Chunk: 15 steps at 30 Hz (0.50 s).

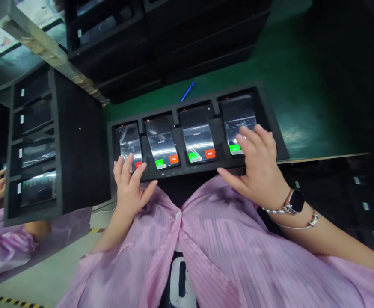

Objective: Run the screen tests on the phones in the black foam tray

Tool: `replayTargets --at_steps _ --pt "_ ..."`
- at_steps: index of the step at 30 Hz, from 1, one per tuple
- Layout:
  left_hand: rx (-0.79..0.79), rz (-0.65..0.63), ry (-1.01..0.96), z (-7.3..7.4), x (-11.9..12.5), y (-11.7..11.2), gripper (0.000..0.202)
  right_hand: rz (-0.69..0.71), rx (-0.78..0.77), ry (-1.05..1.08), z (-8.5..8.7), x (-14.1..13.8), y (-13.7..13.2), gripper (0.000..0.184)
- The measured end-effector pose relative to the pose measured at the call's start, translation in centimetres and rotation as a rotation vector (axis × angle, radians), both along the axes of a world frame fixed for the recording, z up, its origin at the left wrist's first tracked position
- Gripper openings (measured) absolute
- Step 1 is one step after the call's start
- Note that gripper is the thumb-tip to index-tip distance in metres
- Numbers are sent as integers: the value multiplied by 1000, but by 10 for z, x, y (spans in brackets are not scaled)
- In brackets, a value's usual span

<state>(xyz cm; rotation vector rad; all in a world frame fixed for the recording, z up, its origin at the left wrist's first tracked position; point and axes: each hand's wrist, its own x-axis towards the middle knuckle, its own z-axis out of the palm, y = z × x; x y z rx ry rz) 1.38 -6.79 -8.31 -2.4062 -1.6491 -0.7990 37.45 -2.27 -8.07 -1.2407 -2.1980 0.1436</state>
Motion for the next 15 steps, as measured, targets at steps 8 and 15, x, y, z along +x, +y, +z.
replayTargets --at_steps 8,15 --pt "-194 -15 66 -3 17 9 54 -100 -15 -207 -14 27 -14 59" --pt "-397 189 89 42 29 70 72 -57 -74 -132 -6 -10 54 70"
